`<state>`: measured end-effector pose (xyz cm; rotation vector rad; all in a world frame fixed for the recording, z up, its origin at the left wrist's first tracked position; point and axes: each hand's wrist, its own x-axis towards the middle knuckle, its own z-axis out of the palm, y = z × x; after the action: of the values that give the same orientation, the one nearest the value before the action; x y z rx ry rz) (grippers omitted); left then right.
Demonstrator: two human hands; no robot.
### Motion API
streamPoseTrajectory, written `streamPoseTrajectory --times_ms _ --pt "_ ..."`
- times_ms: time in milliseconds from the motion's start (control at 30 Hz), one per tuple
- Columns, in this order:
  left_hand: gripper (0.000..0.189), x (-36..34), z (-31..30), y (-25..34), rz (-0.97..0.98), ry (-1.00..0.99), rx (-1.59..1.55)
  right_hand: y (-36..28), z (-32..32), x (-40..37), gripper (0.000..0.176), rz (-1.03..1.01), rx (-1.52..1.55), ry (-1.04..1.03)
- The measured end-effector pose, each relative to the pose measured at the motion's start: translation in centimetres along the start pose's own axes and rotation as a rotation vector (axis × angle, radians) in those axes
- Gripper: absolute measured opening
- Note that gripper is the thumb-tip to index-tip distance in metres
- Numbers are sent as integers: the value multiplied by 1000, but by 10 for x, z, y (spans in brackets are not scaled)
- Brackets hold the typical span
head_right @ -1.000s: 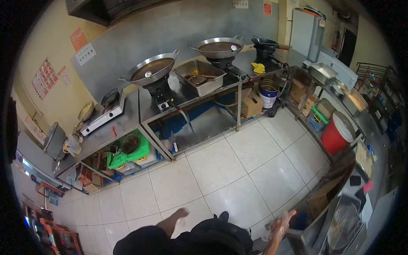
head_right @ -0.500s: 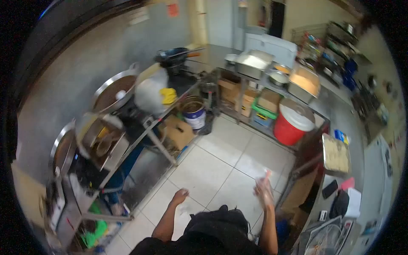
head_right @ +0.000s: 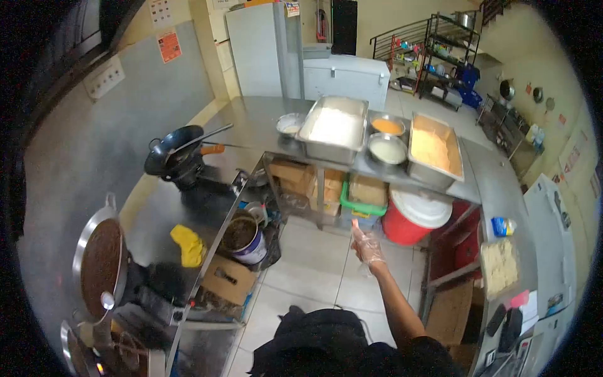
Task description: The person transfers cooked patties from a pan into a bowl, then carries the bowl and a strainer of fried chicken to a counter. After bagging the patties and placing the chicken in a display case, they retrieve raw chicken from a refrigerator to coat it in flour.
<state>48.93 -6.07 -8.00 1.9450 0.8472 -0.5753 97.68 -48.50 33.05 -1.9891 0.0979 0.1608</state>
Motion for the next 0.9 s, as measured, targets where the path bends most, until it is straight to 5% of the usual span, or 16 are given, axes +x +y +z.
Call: streamPoseTrajectory --times_ms 33,100,167,200,267,333,400,433,533,633,733,767,800,833,867,900 --pt "26 31 -8 27 28 53 -82 -37 -3 23 51 -289 -34 115" --pt "24 103 -32 91 92 206 -94 -36 -21 130 55 -562 -677 224" --pt "27 191 -79 202 115 404 73 -102 -38 193 63 -473 -527 157" --pt "27 225 -99 259 350 479 -53 -126 -41 229 62 -484 -557 193" --pt "28 250 -148 391 377 312 -50 -148 -44 310 59 -501 -674 225" --pt "22 298 -163 466 572 295 -197 -153 -41 412 57 -541 -850 220" --pt "18 331 -158 527 531 322 -397 -143 -36 507 53 -559 -918 65" --pt "17 337 -153 547 550 352 -347 -105 -32 576 54 -652 -912 -92" --pt "13 347 -125 589 549 380 -203 -32 -33 715 67 -376 -1013 -312" --pt "11 365 -73 562 394 310 -139 -93 -27 705 88 -164 -932 -464" --pt "13 353 -30 547 411 311 -117 -91 28 675 95 -136 -1109 -229" --pt "14 344 -18 548 174 230 -626 -91 41 670 97 -125 -1144 -130" --pt "15 326 -11 567 -54 250 -579 -85 50 675 100 -126 -1160 -74" --pt "15 323 -3 583 -43 258 -490 -69 66 691 100 -157 -1195 31" --pt "16 310 0 588 -39 256 -396 -32 69 714 94 -219 -1181 -115" --pt "18 315 13 567 380 317 -204 14 61 755 88 -285 -1162 -254"
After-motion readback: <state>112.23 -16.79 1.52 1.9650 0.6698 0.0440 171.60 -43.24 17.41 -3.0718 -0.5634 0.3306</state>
